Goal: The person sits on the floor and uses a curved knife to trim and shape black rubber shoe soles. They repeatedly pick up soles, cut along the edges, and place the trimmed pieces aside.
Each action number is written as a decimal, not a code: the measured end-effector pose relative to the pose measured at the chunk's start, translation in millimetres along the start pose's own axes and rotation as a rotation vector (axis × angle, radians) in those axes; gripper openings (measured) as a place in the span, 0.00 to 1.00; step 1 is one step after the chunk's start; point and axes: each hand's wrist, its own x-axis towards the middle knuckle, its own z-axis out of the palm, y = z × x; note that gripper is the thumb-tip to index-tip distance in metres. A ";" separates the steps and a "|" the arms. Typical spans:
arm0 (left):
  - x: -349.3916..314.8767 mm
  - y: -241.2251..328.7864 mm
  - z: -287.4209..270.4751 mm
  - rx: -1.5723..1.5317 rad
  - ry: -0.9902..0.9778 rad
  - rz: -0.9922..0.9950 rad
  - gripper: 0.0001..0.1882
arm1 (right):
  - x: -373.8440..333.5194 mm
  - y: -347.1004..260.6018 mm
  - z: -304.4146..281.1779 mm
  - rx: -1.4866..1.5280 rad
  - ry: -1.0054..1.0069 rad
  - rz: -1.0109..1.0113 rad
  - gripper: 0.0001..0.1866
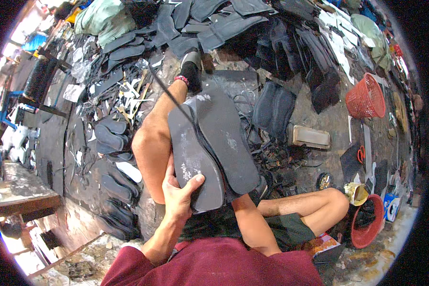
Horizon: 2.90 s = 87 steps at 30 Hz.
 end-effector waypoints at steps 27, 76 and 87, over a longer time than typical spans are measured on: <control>11.6 62.3 -53.5 -0.107 -0.333 -0.468 0.18 | -83.7 -123.5 -81.5 -0.237 -0.025 -0.024 0.18; 8.8 41.1 66.0 -0.371 -0.146 -0.009 0.30 | -32.7 -189.0 -110.6 0.256 0.184 0.199 0.28; -2.1 30.2 69.0 -0.358 -0.101 -0.196 0.23 | -162.8 -135.2 -108.7 -0.304 0.277 0.127 0.18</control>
